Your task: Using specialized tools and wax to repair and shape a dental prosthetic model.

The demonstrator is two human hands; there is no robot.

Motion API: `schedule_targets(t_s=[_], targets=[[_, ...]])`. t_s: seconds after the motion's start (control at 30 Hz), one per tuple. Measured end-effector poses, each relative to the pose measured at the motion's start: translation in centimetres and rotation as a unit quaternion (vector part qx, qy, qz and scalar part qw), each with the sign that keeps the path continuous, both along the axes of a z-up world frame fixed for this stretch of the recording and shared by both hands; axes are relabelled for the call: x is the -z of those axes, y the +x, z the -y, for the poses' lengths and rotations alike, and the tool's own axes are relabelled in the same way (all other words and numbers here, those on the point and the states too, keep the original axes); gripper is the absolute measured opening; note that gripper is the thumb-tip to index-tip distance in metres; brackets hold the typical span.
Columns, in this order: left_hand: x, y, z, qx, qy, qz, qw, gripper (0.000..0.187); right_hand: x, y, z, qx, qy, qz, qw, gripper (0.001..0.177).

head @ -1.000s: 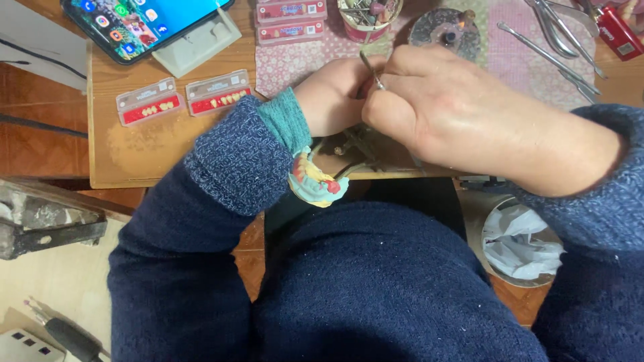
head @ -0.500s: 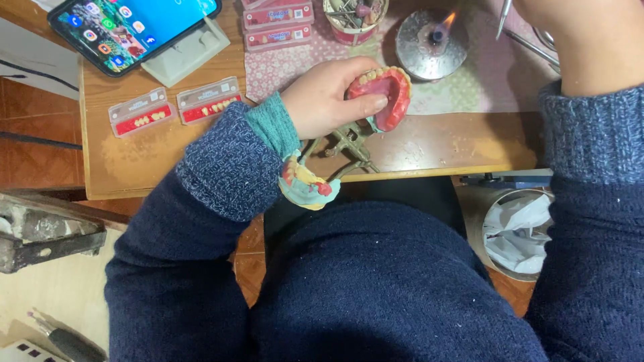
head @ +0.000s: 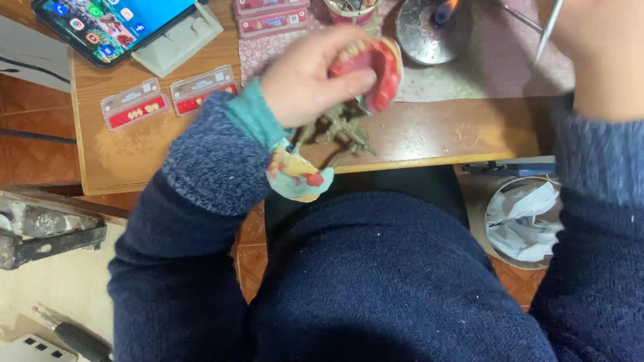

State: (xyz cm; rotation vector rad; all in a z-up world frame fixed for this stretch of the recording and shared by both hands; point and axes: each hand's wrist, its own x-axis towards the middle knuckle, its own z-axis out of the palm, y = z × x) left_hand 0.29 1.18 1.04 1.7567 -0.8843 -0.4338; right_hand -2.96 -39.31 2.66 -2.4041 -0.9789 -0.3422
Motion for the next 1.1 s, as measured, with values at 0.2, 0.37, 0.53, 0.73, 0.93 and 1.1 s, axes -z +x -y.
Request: schedule_targets(t_s=[0.2, 0.37, 0.53, 0.73, 0.93, 1.1], targets=[[-2.0, -0.2, -3.3, -0.091, -0.191, -0.072, 0.975, 0.017, -1.4, -6.3, -16.3, -0.115, -0.081, 0.039, 0.989, 0.054], [-0.1, 0.5, -3.5, -0.115, -0.191, -0.012, 0.975, 0.013, 2.2, -9.5, -18.4, -0.078, -0.102, 0.068, 0.989, 0.069], [-0.4, 0.4, -2.8, -0.087, -0.160, 0.014, 0.983, 0.026, 2.5, -11.1, -13.9, 0.040, -0.111, 0.051, 0.992, 0.077], [-0.3, -0.3, -2.2, -0.116, -0.149, -0.038, 0.981, 0.031, 3.7, -18.0, -3.6, 0.383, -0.195, -0.014, 0.903, 0.080], [0.4, -0.5, -1.4, -0.129, -0.154, -0.035, 0.979, 0.032, 16.9, -26.5, 10.8, 0.603, -0.123, -0.050, 0.787, 0.047], [0.9, -0.9, -0.4, -0.176, -0.170, -0.050, 0.968, 0.032, 10.7, -23.2, 6.7, 0.500, 0.095, -0.039, 0.860, 0.016]])
